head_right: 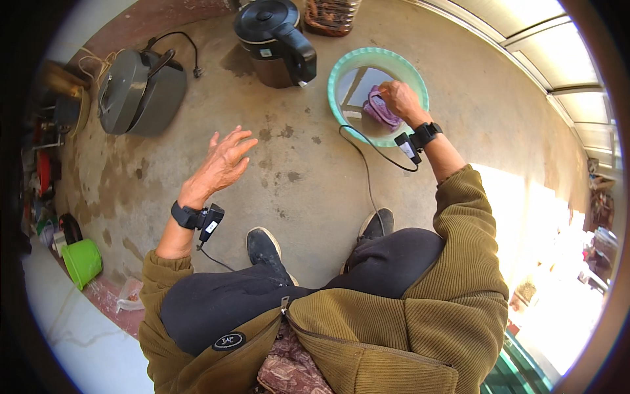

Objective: The person wipes the exterior of a black electric kettle with a purple cloth, then moves to wipe a blue electric kettle. The person uses a cloth to clean the surfaces of both kettles.

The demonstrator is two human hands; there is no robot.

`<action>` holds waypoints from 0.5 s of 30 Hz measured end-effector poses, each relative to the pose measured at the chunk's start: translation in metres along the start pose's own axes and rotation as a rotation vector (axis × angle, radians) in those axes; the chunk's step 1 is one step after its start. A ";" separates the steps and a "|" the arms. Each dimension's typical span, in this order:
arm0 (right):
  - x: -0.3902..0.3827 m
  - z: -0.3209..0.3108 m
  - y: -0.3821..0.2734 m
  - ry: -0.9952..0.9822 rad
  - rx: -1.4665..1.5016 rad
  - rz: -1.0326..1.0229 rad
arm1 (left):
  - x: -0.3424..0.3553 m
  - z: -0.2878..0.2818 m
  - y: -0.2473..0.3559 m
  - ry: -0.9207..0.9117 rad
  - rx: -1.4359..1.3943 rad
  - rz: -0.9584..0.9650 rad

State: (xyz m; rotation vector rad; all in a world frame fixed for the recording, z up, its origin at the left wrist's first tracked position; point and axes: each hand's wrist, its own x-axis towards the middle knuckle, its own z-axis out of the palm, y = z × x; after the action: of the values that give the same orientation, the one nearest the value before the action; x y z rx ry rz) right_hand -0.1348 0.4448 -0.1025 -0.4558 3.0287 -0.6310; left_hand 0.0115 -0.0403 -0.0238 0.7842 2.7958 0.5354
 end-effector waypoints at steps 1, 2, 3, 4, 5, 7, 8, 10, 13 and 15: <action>0.000 -0.002 -0.004 -0.057 -0.006 0.026 | 0.001 -0.004 0.003 -0.016 0.000 -0.012; -0.001 -0.004 -0.008 -0.128 -0.065 0.084 | 0.001 -0.006 0.005 -0.027 -0.005 -0.005; -0.002 -0.005 -0.011 -0.188 -0.110 0.103 | 0.001 -0.008 0.006 -0.037 -0.008 -0.003; -0.003 -0.002 -0.012 -0.185 -0.128 0.092 | 0.001 -0.008 0.006 -0.056 0.000 -0.015; -0.006 0.003 -0.013 -0.179 -0.147 0.078 | 0.001 -0.008 0.006 -0.057 -0.008 -0.008; -0.013 0.017 -0.008 -0.165 -0.202 0.096 | 0.000 -0.006 0.005 -0.083 0.002 -0.018; -0.018 0.026 -0.004 -0.158 -0.238 0.127 | -0.001 -0.005 0.005 -0.079 -0.012 -0.005; -0.023 0.041 0.006 -0.171 -0.293 0.121 | -0.002 -0.004 0.004 -0.095 -0.010 -0.007; -0.013 0.047 0.022 -0.258 -0.217 0.153 | -0.004 -0.004 0.006 -0.061 -0.052 0.021; -0.007 0.038 0.031 -0.168 0.030 0.192 | -0.004 -0.004 0.006 -0.031 -0.047 0.048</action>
State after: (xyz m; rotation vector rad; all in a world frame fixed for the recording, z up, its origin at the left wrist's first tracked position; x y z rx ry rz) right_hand -0.1341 0.4593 -0.1504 -0.2017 2.8535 -0.5926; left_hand 0.0165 -0.0386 -0.0171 0.8443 2.7321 0.5905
